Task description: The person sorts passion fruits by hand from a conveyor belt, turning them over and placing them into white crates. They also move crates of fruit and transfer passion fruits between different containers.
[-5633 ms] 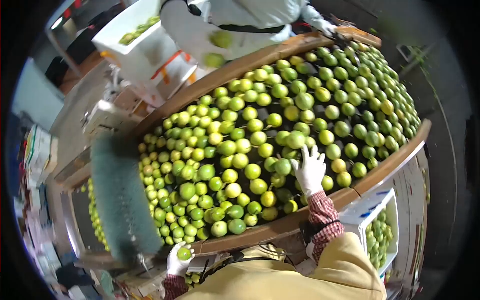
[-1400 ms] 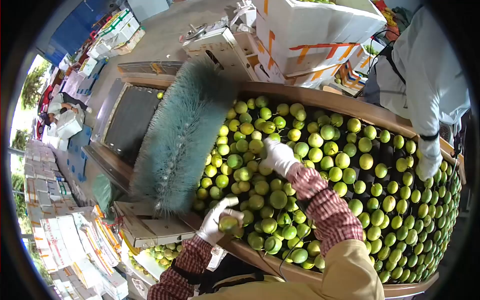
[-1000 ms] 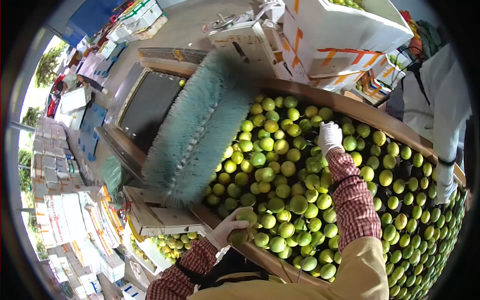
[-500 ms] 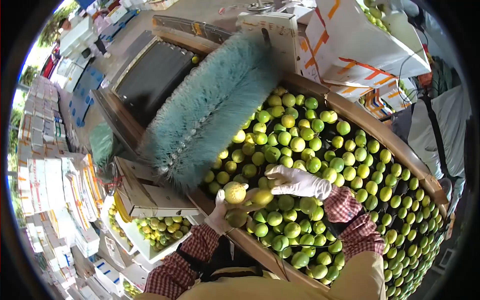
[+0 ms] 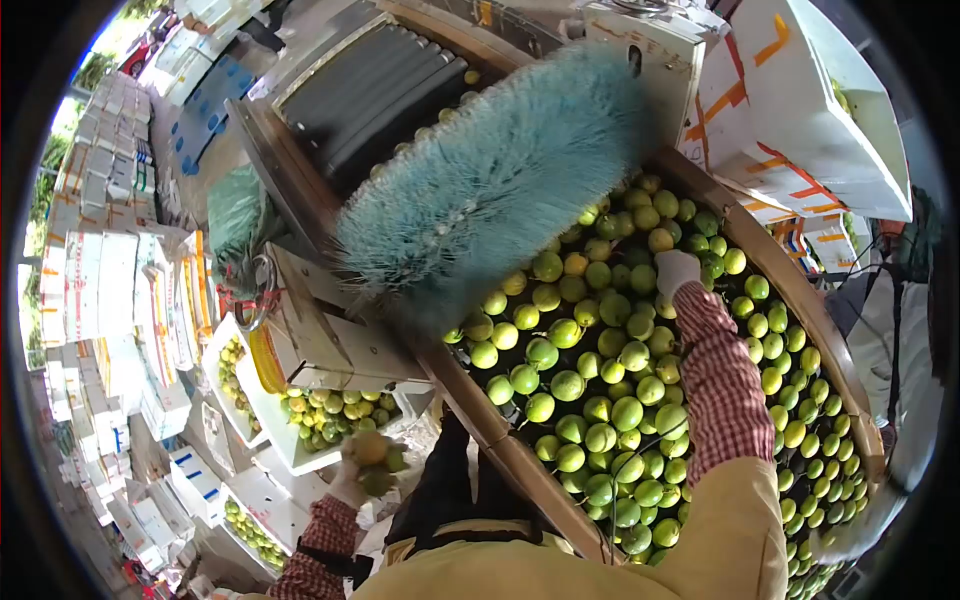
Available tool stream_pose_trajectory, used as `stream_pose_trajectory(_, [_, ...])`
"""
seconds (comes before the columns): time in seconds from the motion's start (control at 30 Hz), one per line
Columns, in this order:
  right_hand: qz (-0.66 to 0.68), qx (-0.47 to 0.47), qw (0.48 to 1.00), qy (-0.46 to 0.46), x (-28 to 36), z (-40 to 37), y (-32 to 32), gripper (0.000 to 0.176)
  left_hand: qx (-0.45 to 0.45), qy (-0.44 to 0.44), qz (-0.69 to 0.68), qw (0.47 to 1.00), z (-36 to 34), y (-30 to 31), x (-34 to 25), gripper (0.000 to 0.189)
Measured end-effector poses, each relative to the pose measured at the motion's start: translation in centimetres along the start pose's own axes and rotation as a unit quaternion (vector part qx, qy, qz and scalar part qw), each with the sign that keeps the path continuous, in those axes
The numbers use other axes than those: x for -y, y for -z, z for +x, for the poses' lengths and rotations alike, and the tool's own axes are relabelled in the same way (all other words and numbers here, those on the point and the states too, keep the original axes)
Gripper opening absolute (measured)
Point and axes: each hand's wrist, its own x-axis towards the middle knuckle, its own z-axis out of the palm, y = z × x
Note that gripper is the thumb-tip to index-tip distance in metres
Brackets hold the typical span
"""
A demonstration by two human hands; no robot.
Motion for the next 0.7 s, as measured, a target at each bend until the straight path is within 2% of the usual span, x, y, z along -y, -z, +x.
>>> stream_pose_trajectory(0.03, [0.011, -0.067, 0.998, -0.012, 0.6, -1.5, 1.3, 0.031, -0.039, -0.039, 0.000, 0.998, -1.0, 0.7, -0.1, 0.091])
stream_pose_trajectory(0.13, [0.081, -0.127, 0.987, 0.048, 5.6, -4.7, 7.4, 0.028, -0.022, -0.063, -0.036, 0.997, -1.0, 4.4, -0.5, 0.087])
stream_pose_trajectory(0.2, [0.075, -0.157, 0.975, 0.139, 9.8, -4.6, 8.6, 0.029, -0.041, -0.063, -0.021, 0.997, -0.7, 4.2, -0.4, 0.089])
stream_pose_trajectory(0.27, [-0.064, -0.086, 0.981, 0.164, 13.9, -1.8, 6.4, 0.032, -0.051, -0.042, -0.046, 0.997, 0.6, 4.7, -0.3, 0.090])
stream_pose_trajectory(0.3, [0.000, -0.029, 0.987, 0.161, 15.1, -0.4, 4.5, 0.044, -0.035, -0.056, -0.013, 0.998, 0.3, 4.2, -0.2, 0.092])
stream_pose_trajectory(0.33, [-0.025, -0.057, 0.984, 0.168, 16.1, 0.8, 1.3, 0.037, -0.016, -0.056, -0.018, 0.998, 0.3, 3.9, -0.1, 0.091])
stream_pose_trajectory(0.4, [-0.129, 0.036, 0.990, 0.033, 19.2, 2.1, 1.4, 0.028, 0.010, -0.050, -0.028, 0.998, -0.4, 3.5, -0.1, 0.089])
stream_pose_trajectory(0.43, [-0.183, 0.040, 0.982, 0.038, 19.8, 1.6, 1.6, 0.022, 0.072, -0.067, -0.049, 0.994, -0.9, 3.1, -0.3, 0.086])
stream_pose_trajectory(0.47, [-0.183, 0.084, 0.978, 0.051, 19.7, 1.3, 2.9, 0.022, 0.079, -0.081, -0.046, 0.993, -0.9, 3.4, -0.1, 0.086])
stream_pose_trajectory(0.53, [-0.209, 0.089, 0.972, 0.057, 18.2, 4.2, -0.1, 0.028, -0.003, -0.043, -0.116, 0.992, -0.9, 5.3, 0.5, 0.087])
stream_pose_trajectory(0.6, [-0.078, 0.031, 0.996, 0.032, 16.7, 2.8, 1.0, 0.037, -0.015, -0.064, -0.096, 0.993, -0.1, 7.6, 0.5, 0.088])
stream_pose_trajectory(0.63, [-0.071, 0.010, 0.996, 0.047, 15.6, 1.6, 1.3, 0.044, -0.023, -0.068, -0.085, 0.994, -0.3, 8.9, 0.8, 0.089])
stream_pose_trajectory(0.67, [0.012, -0.097, 0.991, 0.087, 15.5, -2.7, 3.5, 0.033, -0.032, -0.069, -0.092, 0.993, -0.4, 10.0, 1.0, 0.089])
stream_pose_trajectory(0.7, [0.073, -0.064, 0.990, 0.100, 16.2, -5.8, 6.0, 0.035, -0.039, -0.072, -0.097, 0.992, -0.4, 10.9, 0.9, 0.089])
